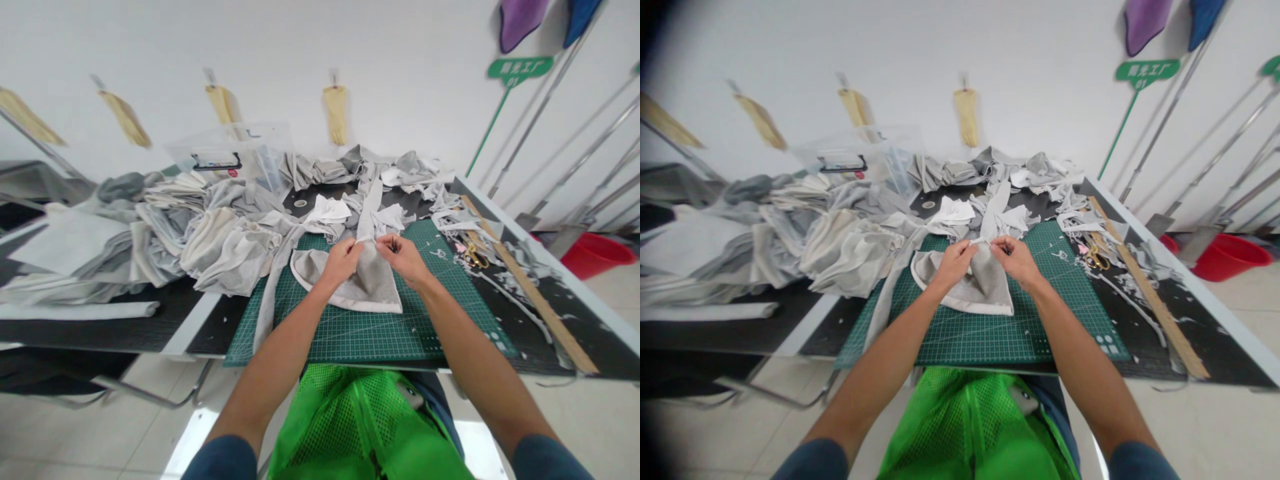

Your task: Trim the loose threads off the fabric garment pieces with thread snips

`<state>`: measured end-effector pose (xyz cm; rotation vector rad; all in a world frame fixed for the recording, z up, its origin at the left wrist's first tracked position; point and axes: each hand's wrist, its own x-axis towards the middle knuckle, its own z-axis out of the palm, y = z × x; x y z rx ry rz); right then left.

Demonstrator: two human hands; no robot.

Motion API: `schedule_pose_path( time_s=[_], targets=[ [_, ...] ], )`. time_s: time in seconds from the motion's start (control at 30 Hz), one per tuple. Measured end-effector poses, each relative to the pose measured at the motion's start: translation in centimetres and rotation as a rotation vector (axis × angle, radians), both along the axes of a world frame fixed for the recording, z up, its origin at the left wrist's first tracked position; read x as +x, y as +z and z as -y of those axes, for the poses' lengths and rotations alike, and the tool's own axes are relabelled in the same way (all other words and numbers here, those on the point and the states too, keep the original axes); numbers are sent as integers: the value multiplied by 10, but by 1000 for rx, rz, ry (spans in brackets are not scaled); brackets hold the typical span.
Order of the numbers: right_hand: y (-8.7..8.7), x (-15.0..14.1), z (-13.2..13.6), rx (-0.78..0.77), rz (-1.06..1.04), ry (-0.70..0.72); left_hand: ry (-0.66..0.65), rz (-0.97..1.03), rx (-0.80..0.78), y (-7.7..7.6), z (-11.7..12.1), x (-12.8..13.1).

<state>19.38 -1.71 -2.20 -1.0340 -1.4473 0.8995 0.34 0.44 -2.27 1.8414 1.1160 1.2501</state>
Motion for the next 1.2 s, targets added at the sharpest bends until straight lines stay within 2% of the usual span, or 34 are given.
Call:
schedule_pose_path(
  time_s=[0.23, 0.37, 0.5, 0.67, 0.93, 1.07, 1.2],
  targets=[
    [2, -4, 4, 48, 36, 117, 26, -69, -73, -1, 1, 1],
    [1, -8, 5, 31, 31, 91, -82, -47, -56, 3, 5, 1],
    [1, -8, 6, -5, 20, 75, -180, 98, 34, 4, 9, 2],
    [-1, -7, 6, -28, -15, 85, -191, 153, -7, 3, 6, 2],
    [-3, -8, 6, -33, -74, 131, -87, 97, -15, 5, 3, 0],
    [-2, -9, 6, 10, -82, 119, -114, 84, -26, 5, 3, 1],
    [0, -11, 6, -24, -118, 71, -207, 160, -103, 5, 6, 1]
  ],
)
